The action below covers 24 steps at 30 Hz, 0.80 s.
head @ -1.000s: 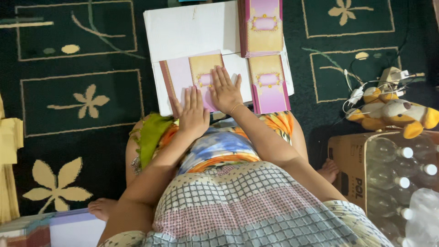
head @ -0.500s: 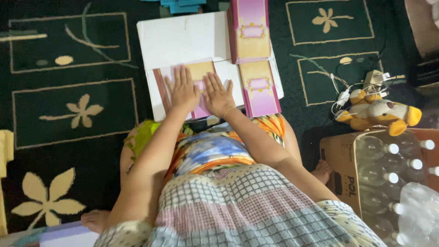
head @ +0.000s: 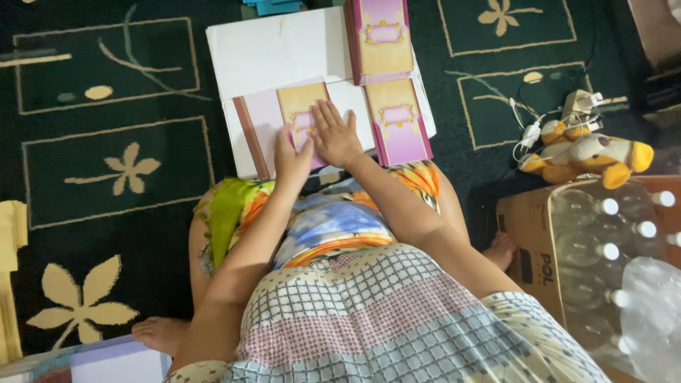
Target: The person sits on the floor and assembles small cards by placing a smaller colored piece onto a larger white card base. They press down on the pieces to secure them and then stack the finished cards to the side.
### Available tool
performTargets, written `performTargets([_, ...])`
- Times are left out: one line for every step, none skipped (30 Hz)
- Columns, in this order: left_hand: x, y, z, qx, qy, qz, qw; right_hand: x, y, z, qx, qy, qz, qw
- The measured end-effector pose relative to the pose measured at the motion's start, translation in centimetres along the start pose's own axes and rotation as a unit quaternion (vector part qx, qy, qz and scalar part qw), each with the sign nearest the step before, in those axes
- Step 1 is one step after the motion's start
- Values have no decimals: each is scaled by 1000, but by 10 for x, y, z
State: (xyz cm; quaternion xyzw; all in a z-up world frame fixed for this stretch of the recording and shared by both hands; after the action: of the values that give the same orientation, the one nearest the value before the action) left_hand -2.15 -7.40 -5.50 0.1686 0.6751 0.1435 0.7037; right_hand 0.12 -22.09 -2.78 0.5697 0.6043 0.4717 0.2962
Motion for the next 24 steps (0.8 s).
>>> performTargets([5, -1, 6, 2, 1, -1, 1000, -3, -4, 1, 1, -2, 0, 1000])
performTargets([11, 0, 13, -9, 53, -19, 998, -6, -7, 2, -15, 8, 4, 1000])
performTargets([17, 0, 20, -19, 104, -36, 994, -9, -10, 4, -32, 17, 9, 999])
performTargets([32, -5, 29, -19, 104, -36, 994, -14, -14, 8, -32, 17, 9, 999])
performTargets([47, -10, 38, -26, 121, -77, 989, -19, -18, 12, -41, 29, 33, 998])
performTargets([63, -15, 47, -32, 138, -117, 983, -24, -23, 16, -49, 41, 57, 996])
performTargets([52, -9, 47, -31, 138, -117, 983, -26, -23, 17, -50, 40, 58, 996])
performTargets([41, -5, 45, -3, 133, -72, 988, -29, -24, 17, -50, 56, 89, 993])
performTargets([30, 0, 44, 25, 128, -28, 991, -32, -24, 18, -50, 72, 120, 989])
performTargets([19, 7, 38, 28, 128, -28, 991, -35, -25, 17, -50, 69, 121, 989])
performTargets([9, 14, 32, 37, 140, -8, 989, -37, -26, 16, -51, 79, 128, 987])
performTargets([-2, 21, 28, 47, 152, 13, 987, -40, -26, 17, -52, 88, 135, 986])
performTargets([-19, 31, 18, 49, 152, 13, 987, -40, -23, 9, -52, 86, 135, 986])
performTargets([-36, 42, 9, 52, 173, 1, 984, -41, -20, 1, -80, 90, 181, 976])
performTargets([-53, 53, 1, 55, 194, -10, 979, -41, -17, -6, -108, 94, 227, 963])
performTargets([-45, 47, 3, 57, 194, -10, 979, -44, -12, -17, -107, 92, 227, 964])
performTargets([-38, 42, 6, 41, 209, -37, 976, -48, -8, -27, -135, 75, 276, 949])
performTargets([-31, 36, 10, 24, 223, -63, 972, -51, -2, -36, -163, 58, 323, 930])
performTargets([-28, 28, 12, 24, 224, -64, 972, -58, 1, -48, -162, 57, 323, 931])
performTargets([-25, 19, 13, 58, 219, -137, 964, -65, 4, -60, -163, 43, 414, 895])
performTargets([-23, 9, 14, 92, 212, -208, 950, -72, 6, -72, -162, 28, 500, 850])
performTargets([-19, -8, 17, 93, 212, -209, 950, -81, 7, -81, -162, 27, 500, 850])
performTargets([-16, -25, 19, 123, 197, -219, 948, -91, 8, -90, -162, 23, 520, 838])
performTargets([-14, -44, 22, 153, 181, -229, 944, -101, 10, -99, -164, 19, 539, 826])
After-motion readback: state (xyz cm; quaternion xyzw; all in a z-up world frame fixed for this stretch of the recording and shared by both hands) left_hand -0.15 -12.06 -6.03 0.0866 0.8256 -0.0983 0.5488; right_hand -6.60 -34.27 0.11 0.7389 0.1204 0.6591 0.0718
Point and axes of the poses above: each hand's wrist, its own z-axis towards the middle knuckle, its own y-axis out of the back of the hand, x = y × z, the point moved 1 cm from there along z, towards the middle knuckle, and after that the axes turned 10 degrees about x, right-handed, at the moved point
